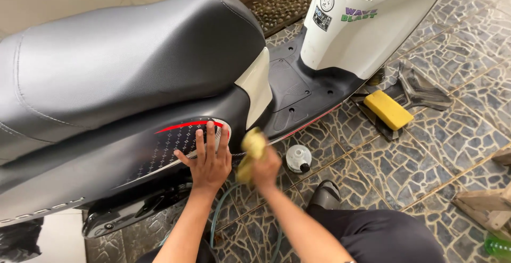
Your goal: The person wipes the rear side panel of a scooter with a yellow cloth. They then spray a cleaning liquid from a bottle onto the panel and continue wiping the surface with the cloth to clean it.
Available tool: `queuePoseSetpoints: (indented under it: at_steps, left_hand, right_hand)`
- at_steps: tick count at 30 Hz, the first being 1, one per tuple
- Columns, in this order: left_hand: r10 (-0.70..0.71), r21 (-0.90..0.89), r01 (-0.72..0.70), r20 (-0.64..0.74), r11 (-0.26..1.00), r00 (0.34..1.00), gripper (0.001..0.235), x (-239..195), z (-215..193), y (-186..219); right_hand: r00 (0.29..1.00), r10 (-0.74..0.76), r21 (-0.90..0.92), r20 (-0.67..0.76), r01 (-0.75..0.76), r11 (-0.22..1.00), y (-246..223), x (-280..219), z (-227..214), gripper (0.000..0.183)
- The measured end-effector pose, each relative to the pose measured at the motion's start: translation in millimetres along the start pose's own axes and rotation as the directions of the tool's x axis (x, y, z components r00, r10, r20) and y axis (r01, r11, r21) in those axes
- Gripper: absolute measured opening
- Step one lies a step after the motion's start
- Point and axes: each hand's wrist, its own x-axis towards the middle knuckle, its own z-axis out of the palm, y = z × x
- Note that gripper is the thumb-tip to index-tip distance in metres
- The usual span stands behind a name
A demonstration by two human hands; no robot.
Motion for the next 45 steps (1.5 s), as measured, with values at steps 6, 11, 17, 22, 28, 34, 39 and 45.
queuePoseSetpoints:
  at_steps: [6, 11, 17, 22, 28, 34, 39, 45]
  left_hand:
    - [0.022, -0.027, -0.022, 0.011, 0.999, 1.000, 0.052, 16.3, -6.7, -26.2]
    - [-0.103, 0.012, 0.102, 0.015, 0.995, 0.995, 0.052, 29.5, -25.7, -61.5]
    - [-0.222, -0.039, 0.221, -0.023, 0.974, 0.975, 0.052, -2.1, -38.8, -113.2]
    - [-0.391, -0.070, 0.389, -0.027, 0.919, 0.920, 0.053, -31.7, -45.9, -149.1]
    - [-0.535, 0.010, 0.535, -0.002, 0.844, 0.845, 0.053, -87.8, -61.6, -216.8]
    - [-0.552, -0.054, 0.551, 0.002, 0.833, 0.834, 0.057, -105.9, -59.7, -216.2]
    - [-0.506, -0.159, 0.504, 0.029, 0.849, 0.862, 0.056, -90.2, -74.3, -199.7]
    - [-0.503, -0.176, 0.505, 0.062, 0.845, 0.862, 0.055, -96.9, -75.4, -198.9]
  right_hand:
    - [0.959, 0.242, 0.106, 0.146, -0.259, 0.960, -7.8, 34.1, 20.7, 0.025]
    - [0.926, 0.357, 0.217, 0.119, -0.375, 0.901, -91.0, 17.2, 19.1, 0.022]
    - [0.999, 0.006, 0.124, -0.040, -0.001, 0.992, -127.1, 64.0, 22.0, 0.036]
    - [0.895, -0.440, 0.047, 0.077, 0.438, 0.898, -216.4, 3.9, 71.9, 0.018]
    - [0.628, -0.778, -0.023, 0.015, 0.778, 0.627, -282.5, -83.3, 147.4, 0.039]
    - [0.235, -0.942, 0.068, 0.238, 0.964, 0.257, -248.5, -59.7, 135.2, 0.026]
    - [0.526, -0.846, -0.181, 0.085, 0.843, 0.506, -170.5, 14.8, 71.5, 0.025]
    - [0.721, -0.692, 0.058, 0.022, 0.690, 0.721, -256.4, -14.7, 72.7, 0.049]
